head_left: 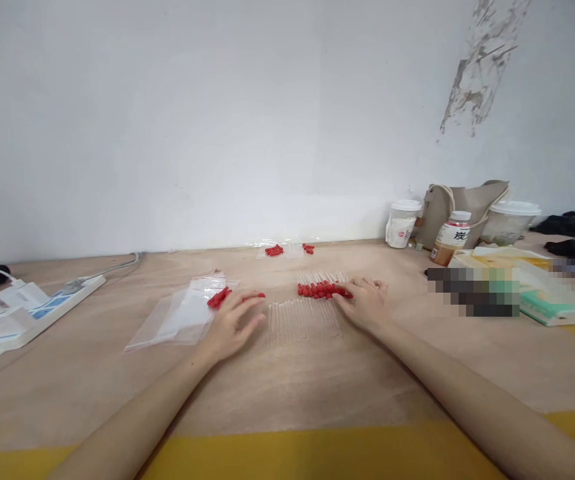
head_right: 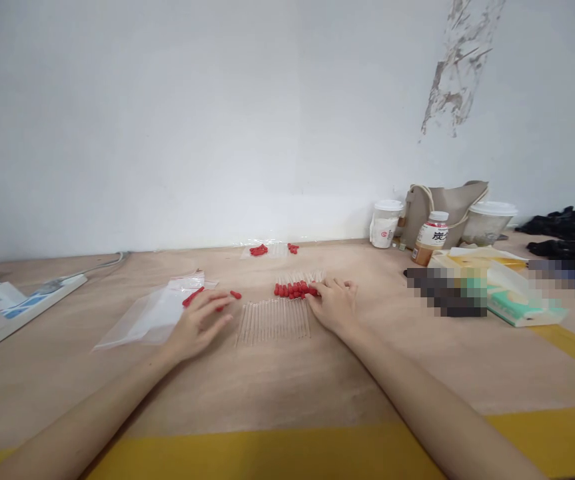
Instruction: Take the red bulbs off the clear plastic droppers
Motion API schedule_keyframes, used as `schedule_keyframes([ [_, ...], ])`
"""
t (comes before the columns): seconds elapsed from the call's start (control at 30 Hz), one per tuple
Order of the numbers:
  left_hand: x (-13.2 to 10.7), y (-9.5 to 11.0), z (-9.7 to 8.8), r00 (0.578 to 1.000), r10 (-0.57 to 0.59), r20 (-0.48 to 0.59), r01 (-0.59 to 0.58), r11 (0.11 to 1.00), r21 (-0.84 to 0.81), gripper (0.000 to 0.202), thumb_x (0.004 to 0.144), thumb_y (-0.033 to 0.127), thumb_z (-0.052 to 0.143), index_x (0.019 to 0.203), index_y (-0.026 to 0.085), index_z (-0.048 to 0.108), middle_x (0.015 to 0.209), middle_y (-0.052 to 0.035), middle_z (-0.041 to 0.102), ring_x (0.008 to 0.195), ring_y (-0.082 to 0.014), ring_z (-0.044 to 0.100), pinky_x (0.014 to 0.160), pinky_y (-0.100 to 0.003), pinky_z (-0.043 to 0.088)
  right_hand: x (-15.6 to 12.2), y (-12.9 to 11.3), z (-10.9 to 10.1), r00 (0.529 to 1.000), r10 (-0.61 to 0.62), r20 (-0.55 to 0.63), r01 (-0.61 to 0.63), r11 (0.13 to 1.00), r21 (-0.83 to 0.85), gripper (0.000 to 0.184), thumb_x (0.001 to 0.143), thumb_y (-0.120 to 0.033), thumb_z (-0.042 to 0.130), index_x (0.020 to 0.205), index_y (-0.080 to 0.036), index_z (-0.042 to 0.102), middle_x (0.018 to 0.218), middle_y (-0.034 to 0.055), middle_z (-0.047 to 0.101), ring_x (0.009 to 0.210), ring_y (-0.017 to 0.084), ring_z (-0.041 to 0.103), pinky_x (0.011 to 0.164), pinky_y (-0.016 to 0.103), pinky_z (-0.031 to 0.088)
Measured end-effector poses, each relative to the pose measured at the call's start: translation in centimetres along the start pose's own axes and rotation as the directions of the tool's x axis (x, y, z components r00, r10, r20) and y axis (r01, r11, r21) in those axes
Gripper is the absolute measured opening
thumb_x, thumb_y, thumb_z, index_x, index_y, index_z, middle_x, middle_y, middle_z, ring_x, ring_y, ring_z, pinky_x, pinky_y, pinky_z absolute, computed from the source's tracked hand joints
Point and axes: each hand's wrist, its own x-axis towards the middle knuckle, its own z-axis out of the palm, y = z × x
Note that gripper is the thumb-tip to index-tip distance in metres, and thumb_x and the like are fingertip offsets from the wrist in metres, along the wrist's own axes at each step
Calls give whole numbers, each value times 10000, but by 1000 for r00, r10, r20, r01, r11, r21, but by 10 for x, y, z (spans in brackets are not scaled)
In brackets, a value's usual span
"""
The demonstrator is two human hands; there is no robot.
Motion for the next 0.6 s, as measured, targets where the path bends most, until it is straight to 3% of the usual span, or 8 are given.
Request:
schedule_keyframes([
  [0.07,0,16,5,980,81,184,-79,997,-18,497,787,440,518,1240,251,442,1305,-78,422,1210,-251,362,995,-422,312,5,-2,0,997,-72,34,73,997,-27,173,798,-321,492,853,-250,640,806,19,598,809,166,484,779,367,188],
  [0.17,1,22,9,942,103,321,-108,994,-3,752,703,566,556,1341,268,290,1407,-84,276,1286,-306,225,1028,-482,237,14,-4,4,984,-159,74,164,985,-58,167,810,-316,490,800,-239,637,836,30,587,831,174,460,796,385,178],
  [0.43,6,3,14,929,-12,371,-10,998,59,844,672,642,525,1366,277,213,1425,-85,236,1312,-308,145,1047,-522,123,20,1,19,985,-154,81,160,985,-69,187,818,-249,469,772,-230,649,840,38,582,840,177,442,800,391,172],
  [0.6,5,8,18,937,-7,350,-19,997,73,882,664,656,519,1377,275,166,1429,-80,224,1312,-314,140,1049,-528,103,18,-2,7,996,-48,-78,50,999,21,211,828,-232,449,845,-234,659,821,37,596,811,168,463,796,376,176],
])
